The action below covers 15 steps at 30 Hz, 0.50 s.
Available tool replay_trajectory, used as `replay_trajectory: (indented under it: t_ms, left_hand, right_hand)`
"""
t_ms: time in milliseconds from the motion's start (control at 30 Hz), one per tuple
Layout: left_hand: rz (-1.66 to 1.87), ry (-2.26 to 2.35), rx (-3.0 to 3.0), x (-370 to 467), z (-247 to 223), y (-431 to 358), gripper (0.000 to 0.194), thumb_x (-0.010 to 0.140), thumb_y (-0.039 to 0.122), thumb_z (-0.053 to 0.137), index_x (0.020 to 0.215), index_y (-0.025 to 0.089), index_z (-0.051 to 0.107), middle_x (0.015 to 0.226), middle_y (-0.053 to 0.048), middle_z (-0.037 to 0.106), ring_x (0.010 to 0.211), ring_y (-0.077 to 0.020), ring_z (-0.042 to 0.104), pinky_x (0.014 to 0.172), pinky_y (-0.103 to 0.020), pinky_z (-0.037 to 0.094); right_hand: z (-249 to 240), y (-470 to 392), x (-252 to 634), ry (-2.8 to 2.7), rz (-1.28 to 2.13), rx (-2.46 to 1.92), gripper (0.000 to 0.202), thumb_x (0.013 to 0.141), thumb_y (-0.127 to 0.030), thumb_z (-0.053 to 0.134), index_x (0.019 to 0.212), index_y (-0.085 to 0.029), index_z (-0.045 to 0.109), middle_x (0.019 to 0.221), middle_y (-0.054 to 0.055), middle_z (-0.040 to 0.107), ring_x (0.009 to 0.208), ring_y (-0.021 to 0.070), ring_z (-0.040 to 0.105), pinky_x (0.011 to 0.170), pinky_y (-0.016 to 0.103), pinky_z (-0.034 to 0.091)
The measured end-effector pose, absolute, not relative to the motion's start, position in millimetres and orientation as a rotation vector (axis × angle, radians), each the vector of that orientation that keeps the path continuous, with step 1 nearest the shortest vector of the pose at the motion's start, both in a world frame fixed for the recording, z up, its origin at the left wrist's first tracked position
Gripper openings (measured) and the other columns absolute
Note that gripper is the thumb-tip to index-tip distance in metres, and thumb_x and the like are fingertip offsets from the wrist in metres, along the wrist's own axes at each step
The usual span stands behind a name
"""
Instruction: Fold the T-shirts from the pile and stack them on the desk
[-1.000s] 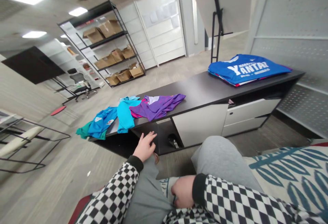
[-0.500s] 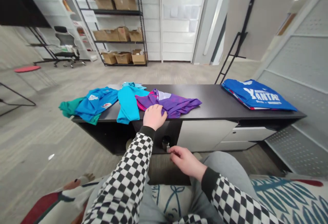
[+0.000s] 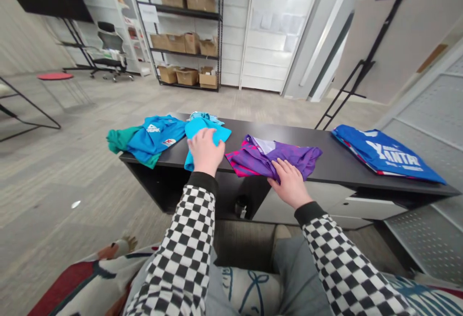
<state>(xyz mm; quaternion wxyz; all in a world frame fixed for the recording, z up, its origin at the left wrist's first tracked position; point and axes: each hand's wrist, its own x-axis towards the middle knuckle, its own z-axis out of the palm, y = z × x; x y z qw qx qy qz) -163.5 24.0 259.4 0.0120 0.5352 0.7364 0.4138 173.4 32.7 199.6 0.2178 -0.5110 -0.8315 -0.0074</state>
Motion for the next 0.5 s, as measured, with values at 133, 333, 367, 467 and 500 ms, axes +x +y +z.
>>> replay_trajectory:
  t_ms: [133, 333, 367, 467, 500]
  left_hand:
    - [0.891, 2.517, 1.434, -218, 250, 19, 0.105, 0.088, 0.062, 0.084, 0.176, 0.018, 0.045, 0.176, -0.032, 0.05, 0.167, -0.0594, 0.04, 0.135, -0.079, 0.028]
    - [0.916, 2.49, 1.509, -229, 238, 12, 0.075, 0.09, 0.049, 0.079, 0.158, 0.023, 0.063, 0.143, -0.024, 0.078, 0.139, -0.0494, 0.07, 0.116, -0.06, 0.055]
    - [0.956, 2.48, 1.475, -230, 239, 10, 0.073, 0.089, 0.048, 0.08, 0.155, 0.023, 0.064, 0.139, -0.022, 0.08, 0.134, -0.0472, 0.073, 0.114, -0.058, 0.057]
    - [1.218, 2.469, 1.33, -240, 245, 4, 0.063, 0.09, 0.047, 0.078, 0.146, 0.02, 0.065, 0.128, -0.015, 0.081, 0.119, -0.0355, 0.078, 0.106, -0.046, 0.062]
    - [1.31, 2.474, 1.31, -244, 249, 2, 0.058, 0.093, 0.046, 0.073, 0.144, 0.019, 0.064, 0.127, -0.013, 0.081, 0.116, -0.0319, 0.078, 0.103, -0.043, 0.063]
  right_hand:
    - [190, 31, 176, -2.348, -0.082, -1.435, 0.068, 0.106, -0.035, 0.063, 0.172, -0.022, 0.058, 0.181, 0.016, 0.053, 0.168, 0.0411, 0.048, 0.136, 0.065, 0.039]
    - [191, 30, 176, -2.335, -0.093, -1.421, 0.071, 0.101, -0.029, 0.063, 0.172, -0.022, 0.058, 0.181, 0.014, 0.054, 0.167, 0.0403, 0.049, 0.137, 0.064, 0.037]
    - [191, 30, 176, -2.329, -0.087, -1.422, 0.071, 0.101, -0.029, 0.062, 0.171, -0.021, 0.059, 0.181, 0.014, 0.054, 0.167, 0.0403, 0.05, 0.137, 0.064, 0.037]
    - [190, 27, 178, -2.324, -0.066, -1.407, 0.07, 0.101, -0.029, 0.062, 0.17, -0.019, 0.06, 0.181, 0.014, 0.054, 0.167, 0.0399, 0.049, 0.138, 0.063, 0.036]
    - [190, 27, 178, -2.325, -0.061, -1.399, 0.07, 0.101, -0.028, 0.062, 0.17, -0.019, 0.061, 0.181, 0.014, 0.054, 0.167, 0.0396, 0.049, 0.138, 0.063, 0.036]
